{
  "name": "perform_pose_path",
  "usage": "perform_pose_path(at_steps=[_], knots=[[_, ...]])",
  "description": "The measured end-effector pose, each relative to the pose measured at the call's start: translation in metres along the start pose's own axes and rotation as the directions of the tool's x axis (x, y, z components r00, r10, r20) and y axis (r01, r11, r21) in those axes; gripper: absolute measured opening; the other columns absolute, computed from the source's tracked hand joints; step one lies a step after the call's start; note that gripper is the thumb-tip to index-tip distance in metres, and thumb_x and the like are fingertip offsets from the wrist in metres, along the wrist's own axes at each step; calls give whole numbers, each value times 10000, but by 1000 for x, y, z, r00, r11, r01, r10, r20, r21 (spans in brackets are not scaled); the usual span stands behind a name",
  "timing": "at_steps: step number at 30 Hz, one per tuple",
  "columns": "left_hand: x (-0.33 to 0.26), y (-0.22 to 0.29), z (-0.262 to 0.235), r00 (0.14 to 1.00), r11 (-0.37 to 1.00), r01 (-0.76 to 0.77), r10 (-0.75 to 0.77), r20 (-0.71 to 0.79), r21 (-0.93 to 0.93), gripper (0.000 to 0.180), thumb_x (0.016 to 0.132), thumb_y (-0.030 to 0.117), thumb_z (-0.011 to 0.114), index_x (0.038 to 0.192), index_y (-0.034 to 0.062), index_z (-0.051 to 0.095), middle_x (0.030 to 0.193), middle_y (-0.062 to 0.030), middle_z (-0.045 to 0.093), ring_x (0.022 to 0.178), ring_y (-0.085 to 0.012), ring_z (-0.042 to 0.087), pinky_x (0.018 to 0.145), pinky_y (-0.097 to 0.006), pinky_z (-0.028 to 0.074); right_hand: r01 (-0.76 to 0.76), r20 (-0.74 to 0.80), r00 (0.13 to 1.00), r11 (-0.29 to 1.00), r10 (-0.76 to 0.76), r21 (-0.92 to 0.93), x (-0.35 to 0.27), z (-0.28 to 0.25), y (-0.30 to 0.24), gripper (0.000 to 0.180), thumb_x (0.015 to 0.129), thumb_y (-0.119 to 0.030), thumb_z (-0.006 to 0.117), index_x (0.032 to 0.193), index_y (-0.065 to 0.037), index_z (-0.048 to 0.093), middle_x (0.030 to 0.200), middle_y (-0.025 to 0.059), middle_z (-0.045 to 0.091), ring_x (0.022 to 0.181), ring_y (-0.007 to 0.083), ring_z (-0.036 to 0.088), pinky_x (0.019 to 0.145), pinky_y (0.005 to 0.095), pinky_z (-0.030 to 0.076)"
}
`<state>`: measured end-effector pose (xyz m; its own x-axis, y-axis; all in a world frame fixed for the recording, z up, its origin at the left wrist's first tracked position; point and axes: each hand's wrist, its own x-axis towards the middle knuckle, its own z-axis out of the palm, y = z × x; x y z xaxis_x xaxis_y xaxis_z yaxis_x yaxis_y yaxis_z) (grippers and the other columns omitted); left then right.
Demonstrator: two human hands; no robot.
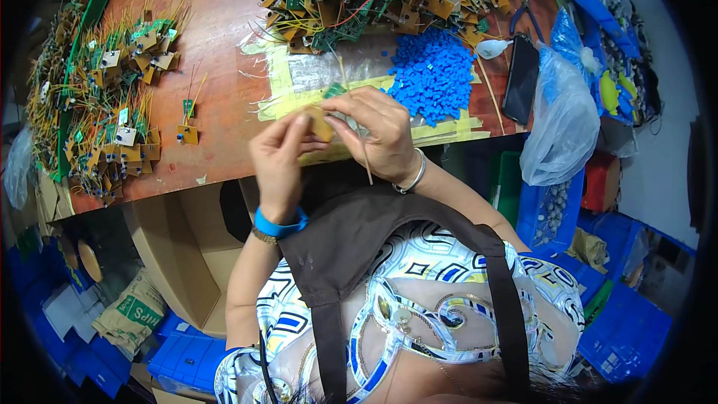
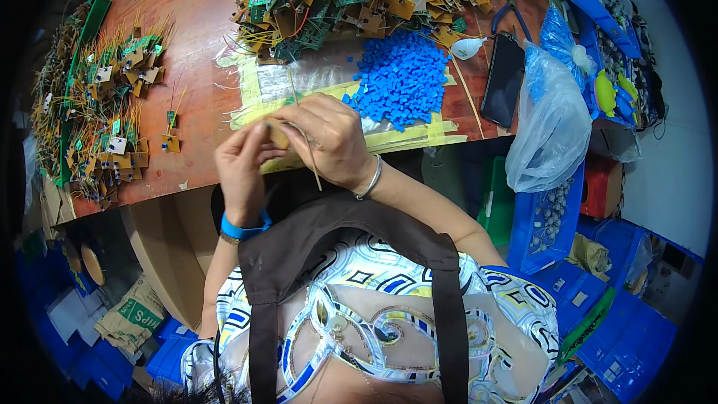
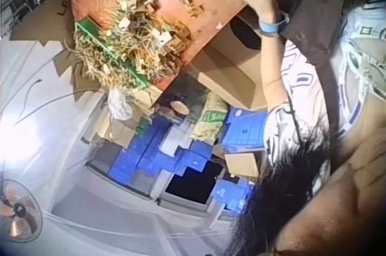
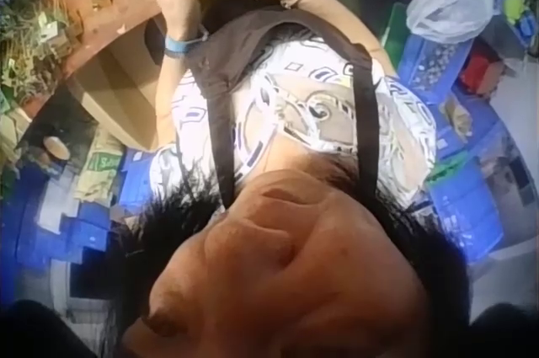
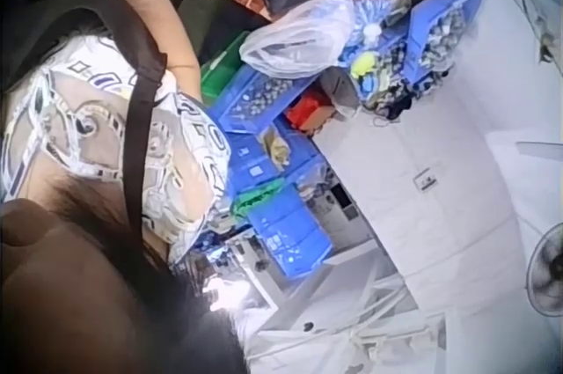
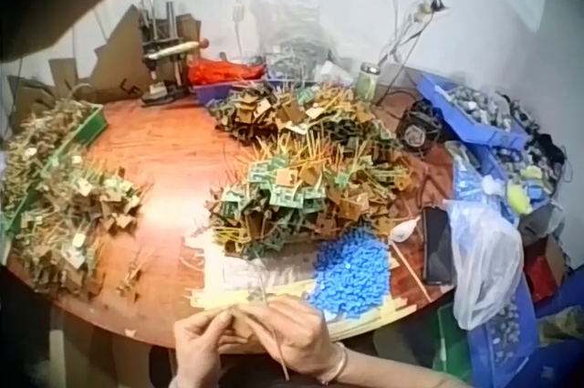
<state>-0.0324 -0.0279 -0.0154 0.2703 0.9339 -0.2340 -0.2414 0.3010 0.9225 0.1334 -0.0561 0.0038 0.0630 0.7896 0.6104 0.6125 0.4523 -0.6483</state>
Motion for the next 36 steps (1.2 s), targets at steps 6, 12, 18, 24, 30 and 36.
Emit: perform_pose_path(at_steps=[6,12,18,24,30,36], knots=[[26,35,-95,872,800,-194,406,-274,568,241,957,156,625,1121,-7,691,755,-42,666,646,-77,586,575,-236,476,-102,-38,994,994,101,-37,2,-27,16,227,755,27,735,973,-25,699,861,97,702,756,236,656,651,303,495],[45,60,-79,545,-311,-19,794,270,950,222,899,74,647,1111,26,698,886,-123,694,738,-229,654,669,-304,500,-120,-61,991,992,117,-44,-5,-29,22,201,769,41,721,961,-10,694,861,100,701,751,233,651,651,300,496],[118,85,34,520,43,-678,734,437,734,220,861,-2,635,1074,27,683,985,-111,685,886,-243,658,771,-358,512,-82,-85,993,996,79,-35,-4,-33,17,214,759,60,720,959,-10,694,857,113,701,756,242,660,656,300,501],[189,103,68,183,-401,-798,550,815,450,280,854,-14,631,1112,75,692,1003,-128,701,902,-311,678,798,-357,544,-61,-108,993,998,57,-28,-5,-36,12,249,741,85,721,968,-13,696,847,117,701,758,244,662,656,296,502],[149,98,44,346,82,-837,845,407,542,241,864,-38,636,1098,15,658,996,-126,717,834,-189,706,767,-281,549,-119,-8,993,992,119,42,-17,-43,25,202,919,-154,617,1026,-2,695,795,114,673,717,228,636,644,304,485],[56,56,1,766,711,-602,642,13,364,200,917,-73,583,1117,-75,589,936,-131,693,817,-176,689,743,-288,590,-273,174,955,940,240,204,-29,-38,38,489,1049,-374,388,1058,17,682,822,95,622,686,164,570,618,291,463]])
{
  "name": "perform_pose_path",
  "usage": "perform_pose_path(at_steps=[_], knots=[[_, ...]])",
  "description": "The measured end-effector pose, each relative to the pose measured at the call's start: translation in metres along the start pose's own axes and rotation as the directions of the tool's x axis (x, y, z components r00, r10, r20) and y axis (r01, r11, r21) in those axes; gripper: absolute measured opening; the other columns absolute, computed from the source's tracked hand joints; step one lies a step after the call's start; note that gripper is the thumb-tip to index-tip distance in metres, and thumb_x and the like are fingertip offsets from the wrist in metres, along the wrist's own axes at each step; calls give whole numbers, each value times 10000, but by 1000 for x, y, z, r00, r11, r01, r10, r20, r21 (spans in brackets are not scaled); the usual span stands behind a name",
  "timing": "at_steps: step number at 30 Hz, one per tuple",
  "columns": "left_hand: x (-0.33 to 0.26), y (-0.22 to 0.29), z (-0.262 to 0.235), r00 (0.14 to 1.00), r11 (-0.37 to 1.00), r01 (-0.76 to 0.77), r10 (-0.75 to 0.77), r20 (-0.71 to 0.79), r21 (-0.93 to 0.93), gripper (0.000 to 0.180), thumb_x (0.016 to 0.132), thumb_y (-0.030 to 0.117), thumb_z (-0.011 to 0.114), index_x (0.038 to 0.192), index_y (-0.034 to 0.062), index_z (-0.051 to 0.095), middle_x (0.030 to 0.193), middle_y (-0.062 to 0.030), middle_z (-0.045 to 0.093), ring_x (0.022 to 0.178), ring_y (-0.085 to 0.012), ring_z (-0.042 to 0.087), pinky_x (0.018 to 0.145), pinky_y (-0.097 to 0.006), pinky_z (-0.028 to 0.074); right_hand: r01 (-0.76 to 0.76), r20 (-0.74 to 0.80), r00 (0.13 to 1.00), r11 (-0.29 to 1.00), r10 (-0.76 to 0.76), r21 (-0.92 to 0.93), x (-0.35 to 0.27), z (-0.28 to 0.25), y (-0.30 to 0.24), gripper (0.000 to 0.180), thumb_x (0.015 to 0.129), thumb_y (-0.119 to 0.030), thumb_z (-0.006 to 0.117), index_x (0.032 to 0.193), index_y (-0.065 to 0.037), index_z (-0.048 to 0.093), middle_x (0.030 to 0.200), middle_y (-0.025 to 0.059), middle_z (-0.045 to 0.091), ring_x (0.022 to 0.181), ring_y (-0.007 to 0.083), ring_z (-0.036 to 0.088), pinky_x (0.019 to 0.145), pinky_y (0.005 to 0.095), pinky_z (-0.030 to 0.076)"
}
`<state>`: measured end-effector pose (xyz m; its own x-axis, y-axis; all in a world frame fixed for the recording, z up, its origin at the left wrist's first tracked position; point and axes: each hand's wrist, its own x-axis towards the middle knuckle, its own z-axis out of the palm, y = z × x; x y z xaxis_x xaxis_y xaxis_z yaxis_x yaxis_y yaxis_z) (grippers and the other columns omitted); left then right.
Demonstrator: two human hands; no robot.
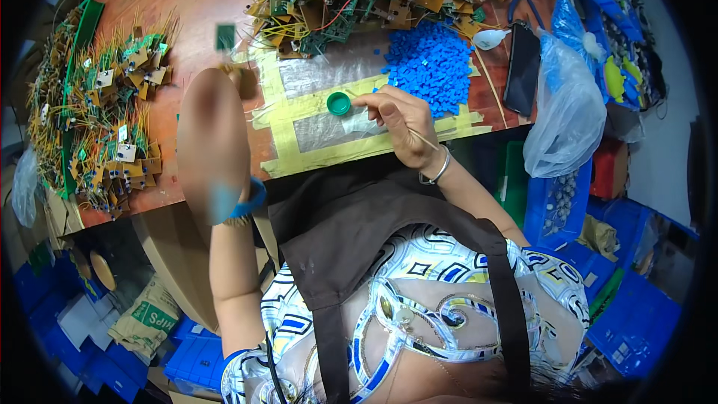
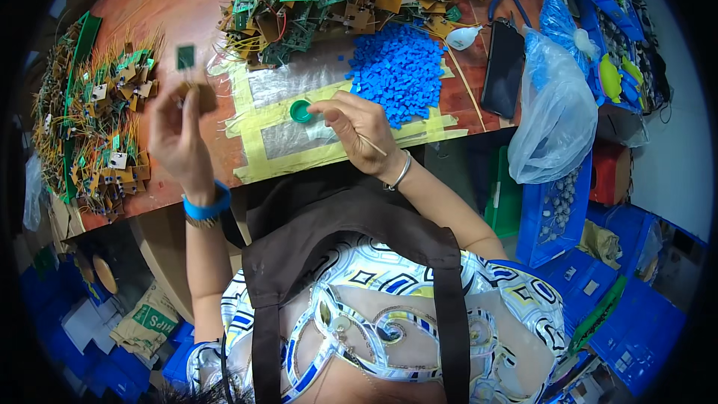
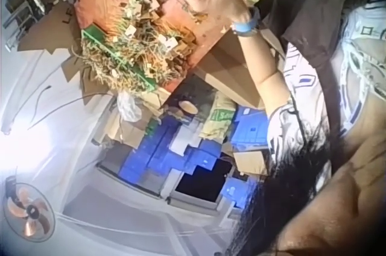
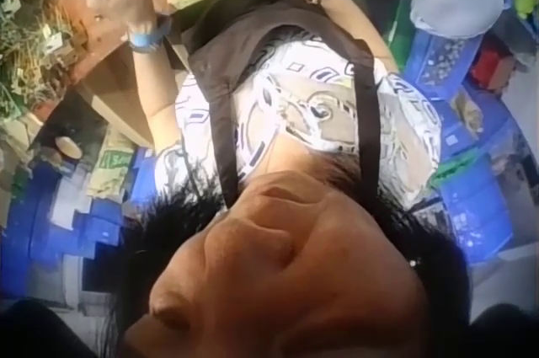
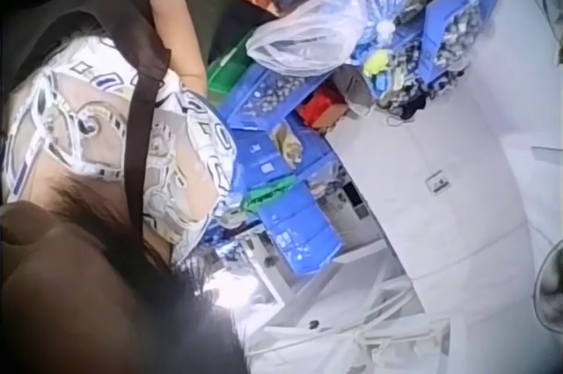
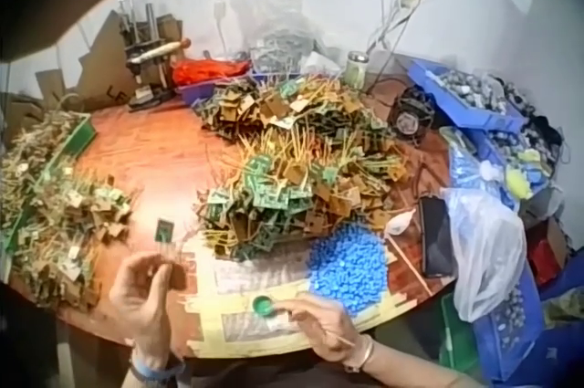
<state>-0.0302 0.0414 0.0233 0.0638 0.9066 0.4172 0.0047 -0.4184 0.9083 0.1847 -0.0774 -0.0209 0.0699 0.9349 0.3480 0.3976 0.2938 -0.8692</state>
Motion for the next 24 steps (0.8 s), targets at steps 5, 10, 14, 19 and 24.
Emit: perform_pose_path(at_steps=[5,10,14,19,24], knots=[[-52,-20,-14,953,956,289,-292,-78,-47,228,922,-19,610,1139,-70,657,911,-115,704,741,-152,687,650,-276,587,-78,19,997,997,77,13,-1,14,3,436,1050,-313,409,948,19,672,778,85,630,636,131,565,591,249,457],[-68,-31,-8,969,958,244,-247,4,148,233,938,13,607,1152,-68,653,917,-101,702,755,-148,684,624,-246,576,-85,47,995,996,86,-22,1,14,-2,435,1049,-312,413,936,25,664,779,86,638,624,132,565,597,254,463],[-69,-18,4,907,908,390,-407,110,152,288,930,9,617,1209,-63,623,899,-82,687,756,-132,671,651,-240,561,-89,45,996,978,81,190,0,13,-17,518,1052,-380,382,927,39,658,814,102,642,649,139,565,613,259,464],[-73,-10,11,695,661,712,-614,374,-237,464,900,-45,619,1343,-84,486,969,-107,656,836,-163,686,789,-258,565,-136,108,988,936,107,323,3,19,-28,548,1049,-409,369,926,45,651,837,100,648,674,135,564,626,253,464],[-71,-3,12,672,642,731,-620,405,-232,457,901,-49,614,1339,-84,490,977,-113,658,846,-163,685,790,-257,570,-96,71,994,945,78,314,6,22,-28,529,1048,-400,382,928,36,656,820,94,660,665,133,568,618,253,465]])
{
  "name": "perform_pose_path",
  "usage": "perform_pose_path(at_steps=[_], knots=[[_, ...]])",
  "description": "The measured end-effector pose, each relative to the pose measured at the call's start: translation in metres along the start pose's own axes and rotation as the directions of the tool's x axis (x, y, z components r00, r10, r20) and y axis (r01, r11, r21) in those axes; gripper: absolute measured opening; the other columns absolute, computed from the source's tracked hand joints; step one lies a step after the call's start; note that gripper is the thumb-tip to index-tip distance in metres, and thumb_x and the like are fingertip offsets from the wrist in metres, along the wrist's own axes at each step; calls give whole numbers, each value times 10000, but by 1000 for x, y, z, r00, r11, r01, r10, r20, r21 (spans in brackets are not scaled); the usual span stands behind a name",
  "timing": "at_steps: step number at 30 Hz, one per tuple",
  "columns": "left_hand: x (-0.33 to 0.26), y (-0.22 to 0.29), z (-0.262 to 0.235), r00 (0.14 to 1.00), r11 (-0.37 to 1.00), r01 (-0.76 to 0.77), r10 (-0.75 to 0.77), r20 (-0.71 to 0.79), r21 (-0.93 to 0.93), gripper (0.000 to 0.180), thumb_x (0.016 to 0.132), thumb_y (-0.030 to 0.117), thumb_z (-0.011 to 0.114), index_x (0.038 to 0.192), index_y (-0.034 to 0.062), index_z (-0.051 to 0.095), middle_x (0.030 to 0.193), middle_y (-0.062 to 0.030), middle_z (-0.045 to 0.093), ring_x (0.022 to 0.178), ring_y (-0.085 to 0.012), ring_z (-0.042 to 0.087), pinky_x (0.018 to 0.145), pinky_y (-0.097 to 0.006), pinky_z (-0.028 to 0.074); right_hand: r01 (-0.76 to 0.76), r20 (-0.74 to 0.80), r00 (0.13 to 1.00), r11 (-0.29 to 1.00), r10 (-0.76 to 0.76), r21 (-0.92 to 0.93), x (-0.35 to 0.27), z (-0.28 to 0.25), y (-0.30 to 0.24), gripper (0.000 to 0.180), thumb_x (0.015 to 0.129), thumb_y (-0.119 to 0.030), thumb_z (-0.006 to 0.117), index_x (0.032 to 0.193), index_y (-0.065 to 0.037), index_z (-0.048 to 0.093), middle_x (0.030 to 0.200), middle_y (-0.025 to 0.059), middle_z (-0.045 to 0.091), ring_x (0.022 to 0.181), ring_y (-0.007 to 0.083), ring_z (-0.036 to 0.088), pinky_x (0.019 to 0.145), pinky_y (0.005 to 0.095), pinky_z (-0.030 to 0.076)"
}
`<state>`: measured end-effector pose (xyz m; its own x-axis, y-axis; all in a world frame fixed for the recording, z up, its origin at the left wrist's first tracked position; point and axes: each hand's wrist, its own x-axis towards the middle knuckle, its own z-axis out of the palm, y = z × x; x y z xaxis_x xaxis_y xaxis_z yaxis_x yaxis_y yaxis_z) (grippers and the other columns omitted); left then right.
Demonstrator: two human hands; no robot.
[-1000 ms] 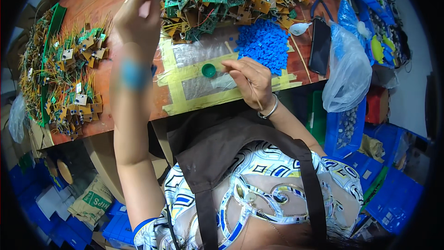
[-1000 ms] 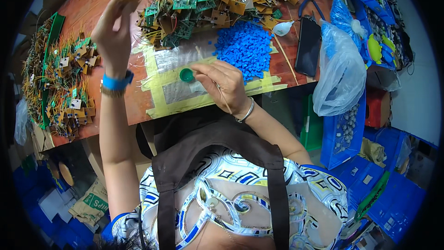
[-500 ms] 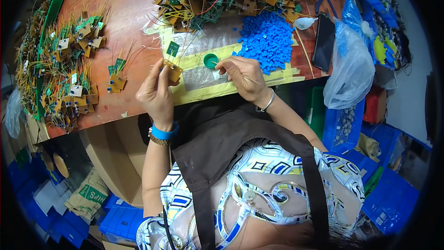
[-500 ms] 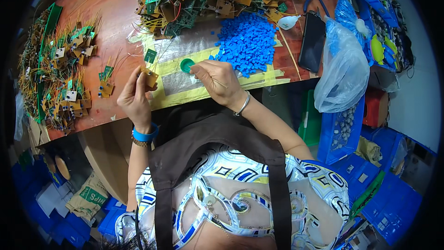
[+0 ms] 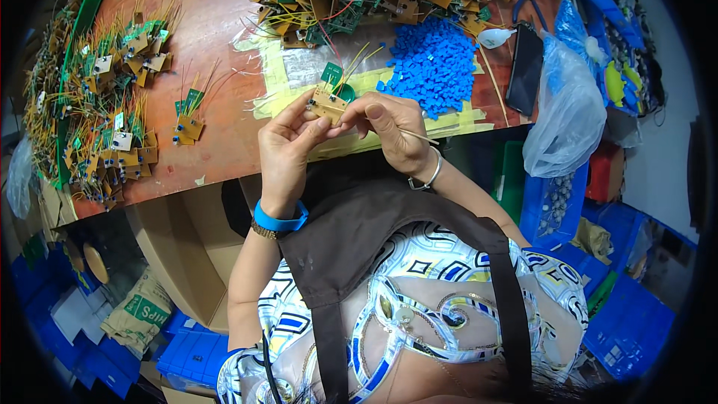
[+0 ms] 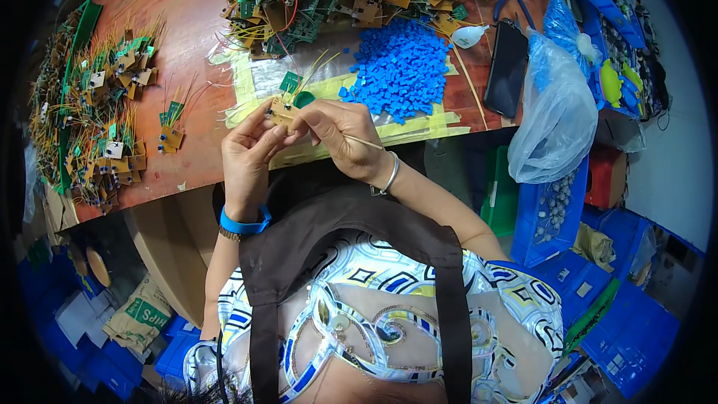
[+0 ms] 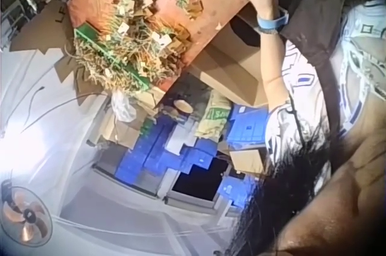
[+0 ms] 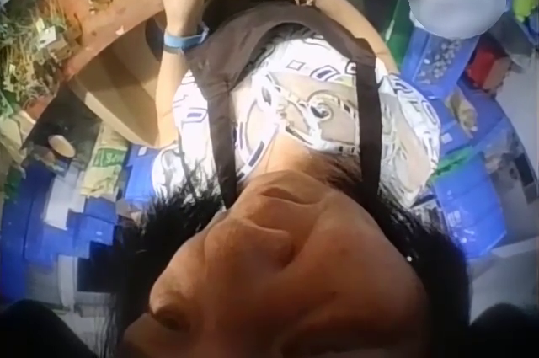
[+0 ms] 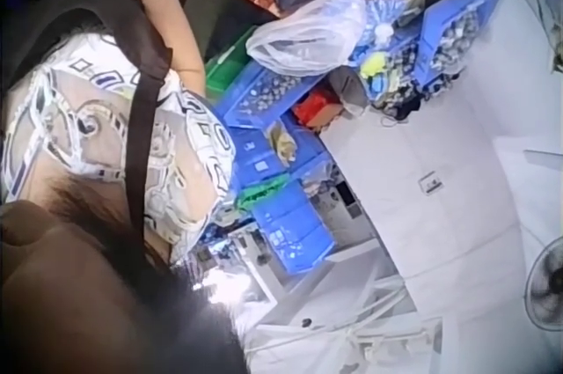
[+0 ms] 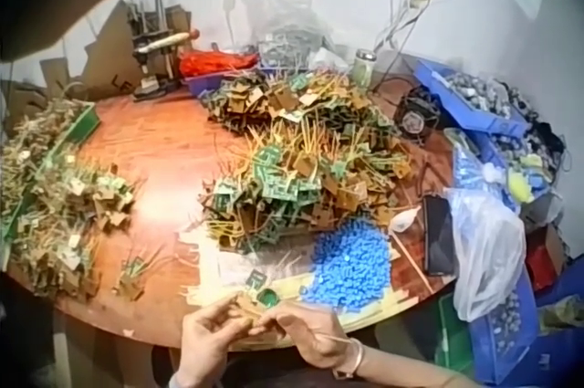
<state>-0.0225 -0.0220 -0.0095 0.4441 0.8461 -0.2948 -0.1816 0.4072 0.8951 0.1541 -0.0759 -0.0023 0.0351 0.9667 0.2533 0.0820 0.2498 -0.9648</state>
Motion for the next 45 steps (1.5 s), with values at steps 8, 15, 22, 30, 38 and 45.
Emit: perform_pose_path(at_steps=[8,15,22,30,38,45], knots=[[0,0,3,1000,999,-6,6,4,-42,451,903,-54,604,1338,-84,491,968,-116,662,838,-154,679,784,-261,577,80,21,997,988,-78,-132,1,-2,4,350,1024,-258,487,941,29,670,838,109,681,701,171,616,652,278,492],[0,1,5,1000,999,-1,1,0,-40,458,901,-54,607,1342,-82,487,957,-110,660,828,-156,677,786,-267,578,212,69,977,934,-200,-289,0,-3,3,105,901,-60,636,944,25,682,838,108,676,787,253,653,705,312,510],[0,0,-3,996,998,-37,32,-83,-56,451,904,-22,620,1339,-50,504,934,-50,618,864,-190,687,825,-297,586,176,-83,954,763,-288,-622,3,-34,12,105,854,-25,665,956,0,673,828,104,677,798,247,660,699,335,516],[0,-2,0,995,996,-75,73,-62,-39,455,900,-26,628,1336,-52,505,952,-58,612,865,-191,686,812,-298,594,52,-55,934,287,-354,-956,40,-44,49,122,751,-31,673,872,-49,674,723,68,633,769,239,609,679,359,468],[-1,-4,-2,994,996,-89,88,-70,-13,445,891,-39,632,1322,-53,523,937,-58,619,838,-177,681,795,-283,587,93,-100,931,495,-350,-864,33,-34,36,170,674,-18,741,820,-75,672,750,62,647,769,234,607,681,348,446],[-3,-6,6,997,997,-74,73,30,37,419,884,-85,612,1295,-75,534,956,-116,665,858,-166,673,793,-289,586,219,-62,946,772,-317,-597,16,8,-6,219,664,-11,783,843,-79,676,779,47,659,777,243,617,696,346,465]])
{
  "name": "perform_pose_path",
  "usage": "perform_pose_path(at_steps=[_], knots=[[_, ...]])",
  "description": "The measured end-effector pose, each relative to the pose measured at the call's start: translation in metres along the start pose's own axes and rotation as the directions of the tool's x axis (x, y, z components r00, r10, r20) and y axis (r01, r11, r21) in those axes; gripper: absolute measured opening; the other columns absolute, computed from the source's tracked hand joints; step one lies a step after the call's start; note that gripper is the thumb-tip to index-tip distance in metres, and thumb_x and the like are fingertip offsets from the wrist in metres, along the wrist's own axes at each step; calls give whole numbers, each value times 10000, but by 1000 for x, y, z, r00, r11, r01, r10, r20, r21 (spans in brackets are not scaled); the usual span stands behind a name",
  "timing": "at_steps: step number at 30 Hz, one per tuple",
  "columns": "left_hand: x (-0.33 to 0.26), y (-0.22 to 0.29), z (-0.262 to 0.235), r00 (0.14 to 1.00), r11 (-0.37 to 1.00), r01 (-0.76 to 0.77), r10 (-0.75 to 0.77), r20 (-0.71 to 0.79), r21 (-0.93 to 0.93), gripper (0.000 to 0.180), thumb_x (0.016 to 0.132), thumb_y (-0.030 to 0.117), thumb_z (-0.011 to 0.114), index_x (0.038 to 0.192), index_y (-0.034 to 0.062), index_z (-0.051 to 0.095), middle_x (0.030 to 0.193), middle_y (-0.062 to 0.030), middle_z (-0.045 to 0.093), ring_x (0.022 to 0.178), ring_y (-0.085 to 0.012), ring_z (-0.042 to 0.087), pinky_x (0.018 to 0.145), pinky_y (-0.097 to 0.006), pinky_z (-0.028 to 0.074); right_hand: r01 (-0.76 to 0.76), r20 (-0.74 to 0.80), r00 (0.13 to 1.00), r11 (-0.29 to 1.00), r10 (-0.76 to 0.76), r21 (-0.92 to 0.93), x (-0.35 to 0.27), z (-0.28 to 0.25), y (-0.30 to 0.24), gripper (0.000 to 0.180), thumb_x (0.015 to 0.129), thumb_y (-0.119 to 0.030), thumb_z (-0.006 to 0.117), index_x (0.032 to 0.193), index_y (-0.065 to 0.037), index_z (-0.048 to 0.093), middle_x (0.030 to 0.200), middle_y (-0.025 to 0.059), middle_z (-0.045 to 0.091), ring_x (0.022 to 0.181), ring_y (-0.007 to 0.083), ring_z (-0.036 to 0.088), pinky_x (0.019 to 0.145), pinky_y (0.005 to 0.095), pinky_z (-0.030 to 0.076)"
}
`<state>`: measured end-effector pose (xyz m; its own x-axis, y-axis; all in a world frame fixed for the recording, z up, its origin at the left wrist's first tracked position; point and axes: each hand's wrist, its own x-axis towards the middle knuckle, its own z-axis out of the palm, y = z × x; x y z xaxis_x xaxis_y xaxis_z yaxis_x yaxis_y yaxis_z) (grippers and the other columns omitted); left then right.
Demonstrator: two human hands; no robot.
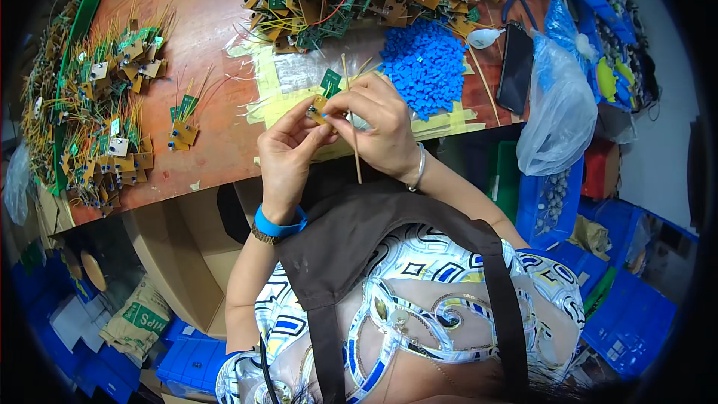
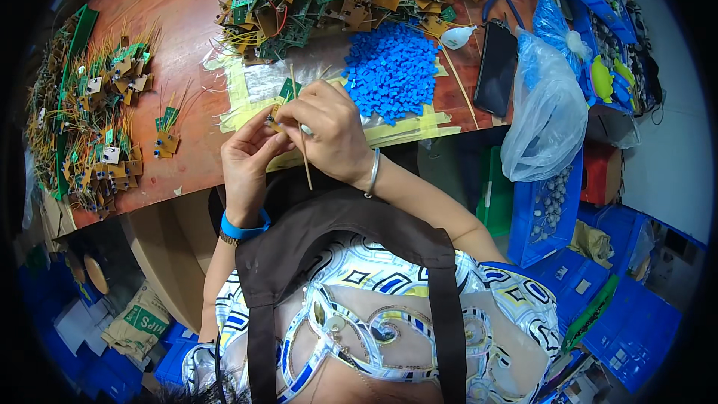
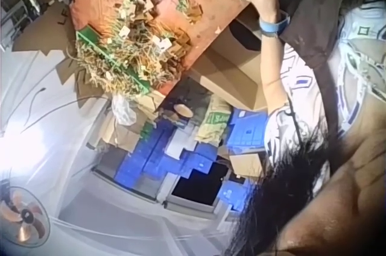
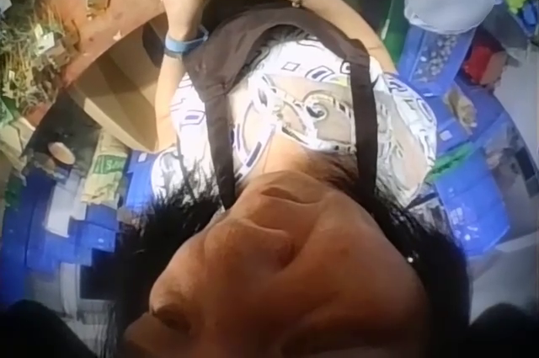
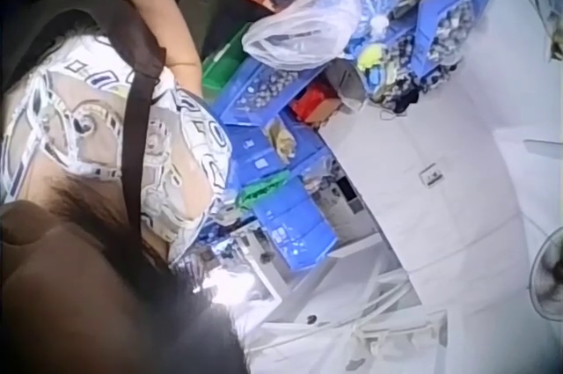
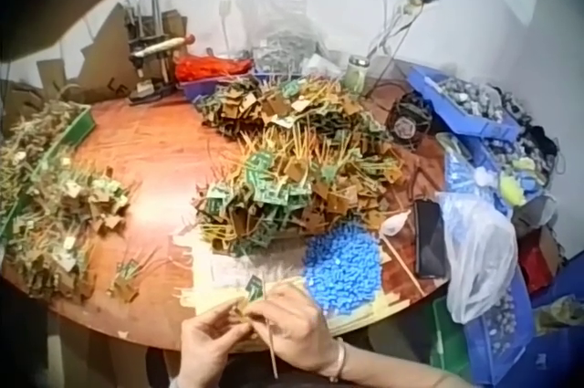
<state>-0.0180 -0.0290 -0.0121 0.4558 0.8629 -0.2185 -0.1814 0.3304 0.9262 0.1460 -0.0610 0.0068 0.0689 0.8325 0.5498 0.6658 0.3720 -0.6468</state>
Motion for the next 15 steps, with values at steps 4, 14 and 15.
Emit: perform_pose_path(at_steps=[4,14,15], knots=[[0,0,3,1000,1000,-1,1,5,4,418,884,-81,615,1294,-75,533,958,-114,666,848,-165,673,796,-290,587,67,-3,998,994,-68,-83,-1,4,3,214,683,-15,775,866,-79,684,755,46,656,770,236,619,679,343,454],[-1,3,7,998,997,57,-56,11,-43,398,880,-40,637,1270,-66,565,944,-92,681,822,-139,665,786,-262,562,73,-47,996,994,-77,-84,-4,6,5,212,691,-14,770,881,-69,696,732,54,663,726,230,633,663,340,453],[-1,3,7,999,998,52,-51,10,-40,396,880,-35,638,1268,-67,566,944,-91,681,821,-139,666,787,-262,561,64,-57,996,995,-69,-73,-4,6,4,209,689,-13,771,876,-67,696,733,54,663,726,231,633,662,342,456]])
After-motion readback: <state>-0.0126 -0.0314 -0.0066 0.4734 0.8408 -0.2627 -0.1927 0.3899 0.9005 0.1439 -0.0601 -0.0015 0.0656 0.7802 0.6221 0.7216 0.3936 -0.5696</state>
